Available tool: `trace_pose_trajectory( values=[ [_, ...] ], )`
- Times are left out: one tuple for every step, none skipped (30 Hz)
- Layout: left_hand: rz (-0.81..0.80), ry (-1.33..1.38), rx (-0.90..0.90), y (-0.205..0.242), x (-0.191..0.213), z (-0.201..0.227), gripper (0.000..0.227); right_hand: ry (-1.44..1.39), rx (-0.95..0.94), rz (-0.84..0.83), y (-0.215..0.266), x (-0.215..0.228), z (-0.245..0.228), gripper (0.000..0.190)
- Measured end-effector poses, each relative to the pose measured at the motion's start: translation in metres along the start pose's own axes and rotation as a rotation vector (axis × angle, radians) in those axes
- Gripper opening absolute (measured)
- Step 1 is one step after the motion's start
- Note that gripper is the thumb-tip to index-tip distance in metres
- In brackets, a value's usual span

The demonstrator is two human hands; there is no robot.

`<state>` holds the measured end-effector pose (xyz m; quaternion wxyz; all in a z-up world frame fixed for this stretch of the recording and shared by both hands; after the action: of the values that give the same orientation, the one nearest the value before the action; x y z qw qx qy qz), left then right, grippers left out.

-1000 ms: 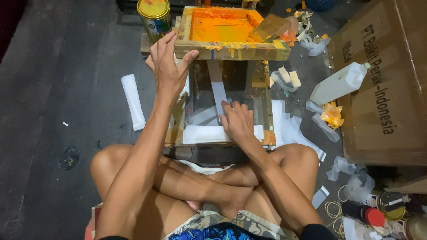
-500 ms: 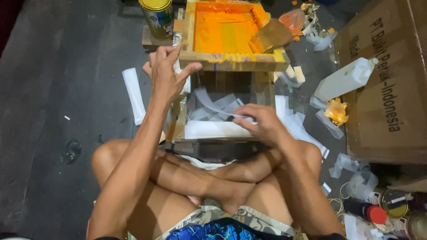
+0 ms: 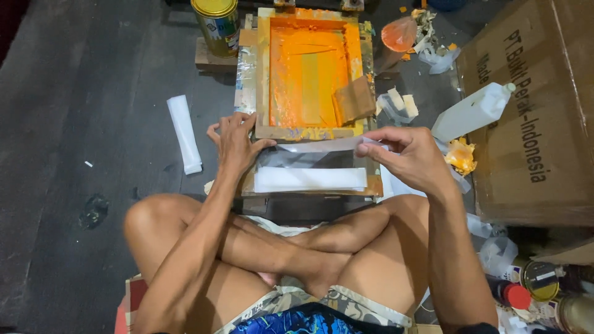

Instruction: The person sits cross-legged on the floor and uses a squeegee to spread orange ink across a screen printing frame. They repeatedly place white rectangular foam pieces under the frame, pull the ink through the mesh, and then remove the printed pieces to place them on the floor.

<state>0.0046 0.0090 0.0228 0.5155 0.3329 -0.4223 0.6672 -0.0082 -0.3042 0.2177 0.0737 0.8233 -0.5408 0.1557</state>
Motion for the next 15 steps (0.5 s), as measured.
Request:
trace_pose_trajectory(
  values=[
    [-0.001, -0.001, 0.005, -0.001, -0.003, -0.002, 0.063, -0.001, -0.001, -0.005, -0.003, -0.002, 0.003, 0.02],
    [0.003, 0.005, -0.013, -0.002, -0.005, -0.003, 0.059, 0.006, 0.016, 0.021, -0.006, -0.004, 0.005, 0.019],
    [0.009, 0.006, -0.022, -0.001, -0.005, -0.007, 0.056, 0.011, 0.035, 0.037, -0.011, -0.007, 0.006, 0.018],
    [0.011, 0.002, -0.008, -0.003, -0.006, -0.015, 0.056, 0.007, 0.037, 0.024, -0.013, -0.01, 0.009, 0.018],
    [-0.042, -0.023, 0.045, -0.007, -0.008, -0.027, 0.059, -0.002, 0.063, 0.055, -0.019, -0.012, 0.012, 0.018],
    [-0.096, -0.046, 0.099, -0.011, -0.009, -0.04, 0.063, -0.013, 0.09, 0.086, -0.025, -0.016, 0.014, 0.019],
    [-0.085, -0.052, 0.119, -0.014, -0.008, -0.065, 0.063, -0.017, 0.099, 0.064, -0.033, -0.029, 0.016, 0.019],
    [0.048, -0.027, 0.182, -0.017, -0.004, -0.092, 0.044, -0.056, 0.155, 0.073, -0.041, -0.042, 0.017, 0.021],
    [0.178, -0.004, 0.236, -0.02, 0.0, -0.119, 0.029, -0.098, 0.208, 0.089, -0.047, -0.056, 0.019, 0.023],
    [0.186, -0.012, 0.249, -0.016, 0.036, -0.105, 0.029, -0.104, 0.215, 0.075, -0.06, -0.078, 0.021, 0.023],
    [0.022, 0.301, 0.337, -0.009, 0.064, -0.092, 0.038, -0.067, 0.373, 0.05, -0.07, -0.101, 0.022, 0.024],
    [-0.141, 0.618, 0.415, -0.001, 0.092, -0.078, 0.06, -0.031, 0.53, 0.024, -0.079, -0.125, 0.024, 0.025],
    [-0.134, 0.62, 0.433, 0.0, 0.1, -0.075, 0.06, -0.035, 0.528, 0.006, -0.087, -0.15, 0.028, 0.025],
    [-0.2, 0.728, 0.453, 0.001, 0.107, -0.071, 0.074, -0.018, 0.599, -0.031, -0.094, -0.176, 0.031, 0.025],
    [-0.268, 0.835, 0.466, 0.001, 0.114, -0.067, 0.092, -0.001, 0.67, -0.061, -0.1, -0.202, 0.034, 0.026]
  ],
)
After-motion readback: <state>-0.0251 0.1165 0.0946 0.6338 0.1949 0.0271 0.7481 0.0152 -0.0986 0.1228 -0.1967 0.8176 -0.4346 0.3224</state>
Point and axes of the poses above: each hand's wrist, its own y-axis away from the middle knuckle, its own x-axis out of the back of the hand, z = x × y, the point moved 2 cm from there along -y, towards the middle knuckle, and after that the axes turned 13 degrees about -y, right-handed, at the moved point
